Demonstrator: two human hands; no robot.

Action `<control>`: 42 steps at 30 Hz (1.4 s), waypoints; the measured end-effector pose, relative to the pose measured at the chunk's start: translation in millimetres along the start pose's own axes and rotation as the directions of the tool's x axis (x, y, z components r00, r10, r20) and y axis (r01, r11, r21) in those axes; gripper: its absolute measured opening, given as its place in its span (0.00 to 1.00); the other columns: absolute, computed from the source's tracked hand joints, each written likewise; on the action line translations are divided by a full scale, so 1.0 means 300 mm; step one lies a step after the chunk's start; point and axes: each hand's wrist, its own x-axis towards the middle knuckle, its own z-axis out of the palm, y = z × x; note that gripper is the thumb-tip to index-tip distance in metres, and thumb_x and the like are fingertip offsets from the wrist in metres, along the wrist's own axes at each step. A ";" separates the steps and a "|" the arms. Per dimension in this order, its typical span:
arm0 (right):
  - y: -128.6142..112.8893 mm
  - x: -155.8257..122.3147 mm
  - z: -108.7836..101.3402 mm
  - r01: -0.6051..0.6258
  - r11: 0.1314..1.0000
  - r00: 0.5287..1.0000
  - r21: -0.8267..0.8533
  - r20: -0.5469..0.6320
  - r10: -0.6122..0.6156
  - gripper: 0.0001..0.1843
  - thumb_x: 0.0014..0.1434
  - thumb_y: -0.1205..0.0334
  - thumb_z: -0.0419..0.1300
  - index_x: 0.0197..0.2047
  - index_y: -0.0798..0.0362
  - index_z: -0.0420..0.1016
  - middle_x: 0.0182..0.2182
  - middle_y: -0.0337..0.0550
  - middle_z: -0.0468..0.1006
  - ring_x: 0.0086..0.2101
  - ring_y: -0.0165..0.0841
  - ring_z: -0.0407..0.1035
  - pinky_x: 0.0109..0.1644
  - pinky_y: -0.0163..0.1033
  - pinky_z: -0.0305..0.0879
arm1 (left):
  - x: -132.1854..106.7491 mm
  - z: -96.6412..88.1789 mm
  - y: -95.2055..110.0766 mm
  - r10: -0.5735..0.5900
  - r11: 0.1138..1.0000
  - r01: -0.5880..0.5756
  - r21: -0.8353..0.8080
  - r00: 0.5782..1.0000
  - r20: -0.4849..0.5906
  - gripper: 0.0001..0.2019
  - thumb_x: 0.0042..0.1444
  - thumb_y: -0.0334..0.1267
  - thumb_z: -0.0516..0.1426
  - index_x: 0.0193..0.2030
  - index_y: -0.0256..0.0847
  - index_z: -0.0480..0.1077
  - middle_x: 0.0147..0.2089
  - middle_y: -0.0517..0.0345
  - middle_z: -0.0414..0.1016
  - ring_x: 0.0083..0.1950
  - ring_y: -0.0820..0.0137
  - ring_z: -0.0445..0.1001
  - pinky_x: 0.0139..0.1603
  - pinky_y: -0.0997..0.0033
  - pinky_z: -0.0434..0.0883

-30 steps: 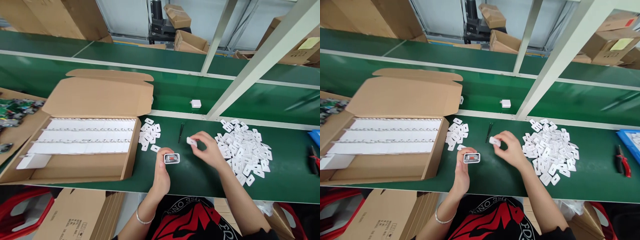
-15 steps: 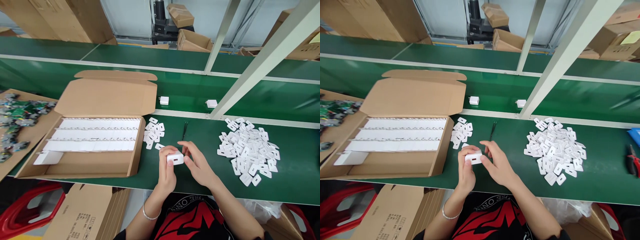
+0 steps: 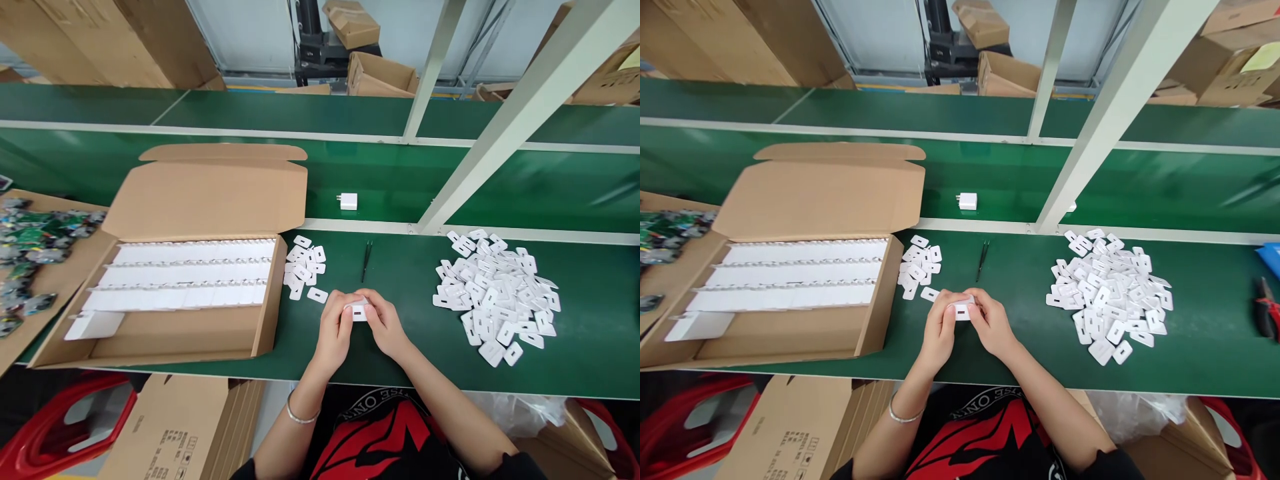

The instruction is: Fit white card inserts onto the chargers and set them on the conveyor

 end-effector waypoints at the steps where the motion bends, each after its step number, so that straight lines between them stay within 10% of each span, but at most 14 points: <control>1: -0.002 0.000 0.003 0.005 1.000 1.000 0.004 -0.002 -0.005 0.26 0.75 0.39 0.49 0.54 0.50 0.75 0.40 0.45 0.82 0.36 0.36 0.75 0.41 0.41 0.72 | 0.000 0.004 -0.003 0.005 1.000 -0.005 -0.001 1.000 -0.016 0.20 0.78 0.48 0.48 0.51 0.45 0.79 0.46 0.51 0.78 0.47 0.63 0.74 0.49 0.61 0.73; 8: -0.003 -0.013 0.021 -0.084 0.995 0.992 -0.062 0.084 0.089 0.25 0.72 0.36 0.55 0.56 0.49 0.72 0.34 0.37 0.77 0.28 0.31 0.67 0.33 0.37 0.66 | -0.002 0.003 -0.014 -0.040 0.999 0.040 0.006 0.997 -0.060 0.21 0.77 0.51 0.48 0.47 0.44 0.80 0.43 0.52 0.78 0.45 0.63 0.74 0.47 0.63 0.72; 13: -0.031 0.150 -0.067 0.120 0.947 0.911 -0.297 0.413 0.014 0.20 0.77 0.44 0.48 0.54 0.45 0.75 0.38 0.38 0.81 0.37 0.34 0.74 0.44 0.40 0.71 | -0.025 -0.036 -0.026 -0.104 0.995 0.102 -0.021 0.983 -0.148 0.24 0.77 0.55 0.48 0.50 0.43 0.80 0.47 0.49 0.81 0.49 0.61 0.77 0.53 0.60 0.73; 19: 0.020 0.659 -0.297 0.029 0.629 0.993 -0.777 -0.051 -0.109 0.38 0.64 0.63 0.63 0.75 0.57 0.63 0.72 0.63 0.66 0.66 0.57 0.63 0.69 0.62 0.64 | -0.040 -0.100 -0.005 -0.302 0.938 0.250 -0.241 0.930 -0.212 0.27 0.75 0.60 0.48 0.55 0.42 0.79 0.56 0.45 0.80 0.52 0.61 0.79 0.48 0.65 0.76; 24: 0.104 0.842 -0.406 -0.019 0.529 0.997 -0.848 -0.053 -0.049 0.23 0.72 0.55 0.63 0.64 0.58 0.75 0.63 0.59 0.76 0.60 0.50 0.72 0.64 0.58 0.72 | -0.034 -0.130 0.059 -0.293 0.921 0.243 -0.304 0.947 -0.131 0.24 0.73 0.60 0.52 0.57 0.44 0.78 0.56 0.46 0.80 0.52 0.60 0.80 0.50 0.63 0.78; 27: 0.103 0.792 -0.436 -0.006 0.484 0.995 -0.875 -0.055 -0.088 0.20 0.75 0.51 0.60 0.63 0.52 0.75 0.60 0.49 0.77 0.55 0.41 0.76 0.59 0.54 0.77 | -0.034 -0.129 0.076 -0.247 0.926 0.202 -0.318 0.963 -0.105 0.21 0.70 0.57 0.59 0.60 0.46 0.75 0.59 0.46 0.79 0.54 0.59 0.80 0.53 0.61 0.78; 36: 0.056 0.299 -0.405 0.003 0.418 0.998 -0.908 -0.022 -0.056 0.19 0.64 0.61 0.66 0.57 0.58 0.78 0.50 0.62 0.79 0.50 0.58 0.75 0.54 0.62 0.73 | -0.045 -0.073 0.036 -0.158 0.893 0.076 -0.443 0.976 -0.151 0.24 0.60 0.45 0.70 0.59 0.45 0.70 0.53 0.49 0.79 0.50 0.63 0.82 0.50 0.65 0.78; 42: -0.144 0.037 -0.273 0.215 0.836 0.973 -0.505 0.186 -0.138 0.33 0.70 0.45 0.63 0.74 0.42 0.64 0.70 0.54 0.68 0.69 0.51 0.63 0.70 0.61 0.66 | -0.072 -0.025 0.059 -0.076 0.916 0.018 -0.401 0.989 -0.129 0.23 0.59 0.45 0.70 0.58 0.43 0.72 0.50 0.48 0.80 0.50 0.60 0.83 0.50 0.62 0.80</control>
